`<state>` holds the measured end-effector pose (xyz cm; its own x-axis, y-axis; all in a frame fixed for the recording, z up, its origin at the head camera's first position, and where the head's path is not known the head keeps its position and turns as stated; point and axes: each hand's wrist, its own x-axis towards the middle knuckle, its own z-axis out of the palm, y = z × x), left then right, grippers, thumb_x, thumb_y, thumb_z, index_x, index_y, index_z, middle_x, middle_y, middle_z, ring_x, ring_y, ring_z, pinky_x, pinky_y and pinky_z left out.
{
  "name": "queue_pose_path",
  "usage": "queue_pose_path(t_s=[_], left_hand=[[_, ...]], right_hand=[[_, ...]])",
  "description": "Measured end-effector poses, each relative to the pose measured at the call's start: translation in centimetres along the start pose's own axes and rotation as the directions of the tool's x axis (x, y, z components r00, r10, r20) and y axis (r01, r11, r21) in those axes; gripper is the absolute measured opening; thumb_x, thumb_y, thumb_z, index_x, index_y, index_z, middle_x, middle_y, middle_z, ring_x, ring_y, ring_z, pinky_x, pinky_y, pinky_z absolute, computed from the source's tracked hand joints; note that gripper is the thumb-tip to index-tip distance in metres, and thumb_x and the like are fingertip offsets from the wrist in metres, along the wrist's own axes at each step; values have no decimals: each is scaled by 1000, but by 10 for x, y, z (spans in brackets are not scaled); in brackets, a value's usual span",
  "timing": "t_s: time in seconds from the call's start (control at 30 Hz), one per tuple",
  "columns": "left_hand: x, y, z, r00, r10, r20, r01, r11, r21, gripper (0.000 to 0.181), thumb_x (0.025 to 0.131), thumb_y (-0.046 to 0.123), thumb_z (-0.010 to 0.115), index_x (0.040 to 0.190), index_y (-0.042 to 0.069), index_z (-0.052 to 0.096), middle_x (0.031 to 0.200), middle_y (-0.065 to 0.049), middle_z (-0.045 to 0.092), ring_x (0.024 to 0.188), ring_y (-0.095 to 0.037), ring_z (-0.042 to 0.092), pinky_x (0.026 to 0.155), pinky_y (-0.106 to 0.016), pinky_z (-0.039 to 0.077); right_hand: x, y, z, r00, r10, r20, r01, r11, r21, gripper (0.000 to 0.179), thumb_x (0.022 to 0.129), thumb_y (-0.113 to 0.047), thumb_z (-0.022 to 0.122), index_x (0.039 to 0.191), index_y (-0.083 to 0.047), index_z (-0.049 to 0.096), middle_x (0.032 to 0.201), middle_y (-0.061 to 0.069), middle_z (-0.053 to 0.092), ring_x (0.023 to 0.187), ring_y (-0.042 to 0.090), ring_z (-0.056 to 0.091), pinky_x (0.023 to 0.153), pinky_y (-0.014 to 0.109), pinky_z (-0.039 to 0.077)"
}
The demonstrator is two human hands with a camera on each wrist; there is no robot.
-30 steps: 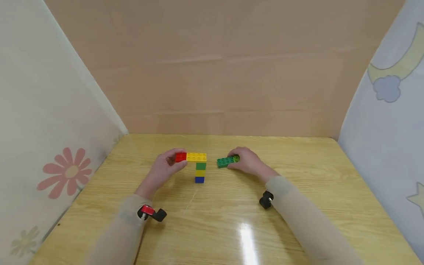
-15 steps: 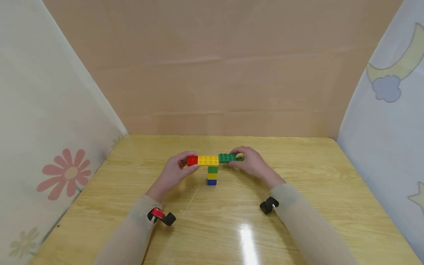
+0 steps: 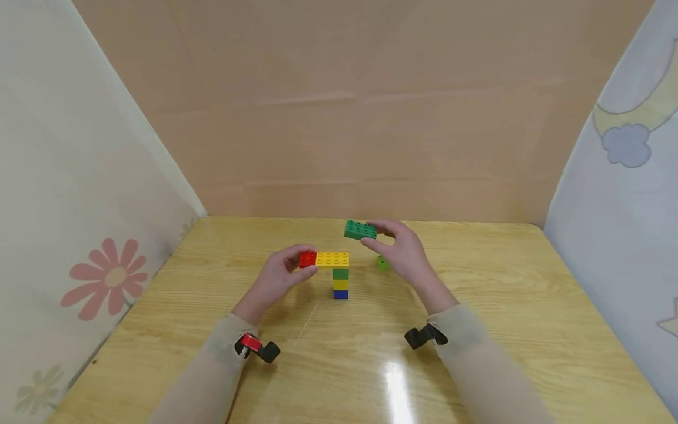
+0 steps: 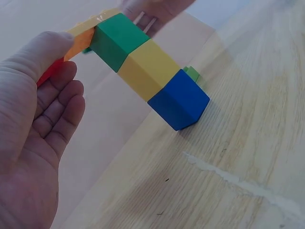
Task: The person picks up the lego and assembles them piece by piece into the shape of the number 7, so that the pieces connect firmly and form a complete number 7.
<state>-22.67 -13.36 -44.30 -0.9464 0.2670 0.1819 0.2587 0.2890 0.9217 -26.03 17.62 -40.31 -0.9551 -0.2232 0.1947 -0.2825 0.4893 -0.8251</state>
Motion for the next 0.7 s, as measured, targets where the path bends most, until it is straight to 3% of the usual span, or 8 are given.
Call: queue_pose_path(t_s=[0.17,0.37,0.53,0.7], left_hand=[[-2,2,1,1000,3,3,-3,1000,-15,39,102,20,84,140,20,73,132,0,71,125,-27,67,110,-44,55],[-3,3,1,1000,16,17,-15,999,-32,40,103,20,83,141,16,72,130,-2,72,123,-28,68,105,-42,58],[-3,2,1,1000,6,15,-6,999,-38,42,102,22,84,142,19,72,132,0,73,129,-26,68,111,-46,55],[-2,2,1,999,43,26,-41,997,-62,41,102,23,84,141,18,73,131,0,75,131,-25,68,116,-53,50]], right_hand=[[-7,-24,7,999,-34,-18,34,998,45,59,103,-45,80,152,-15,66,153,11,61,145,41,54,118,69,40],[-12,-43,17,996,-89,-19,90,990,105,52,101,-37,85,143,-13,64,141,9,67,140,39,58,116,66,44],[-17,-48,25,992,-123,13,121,986,113,44,100,-35,86,136,-17,67,134,4,71,136,37,61,114,68,45],[-19,-50,35,992,-122,42,116,987,114,42,99,-39,87,134,-23,69,130,-3,72,134,35,62,113,68,45]])
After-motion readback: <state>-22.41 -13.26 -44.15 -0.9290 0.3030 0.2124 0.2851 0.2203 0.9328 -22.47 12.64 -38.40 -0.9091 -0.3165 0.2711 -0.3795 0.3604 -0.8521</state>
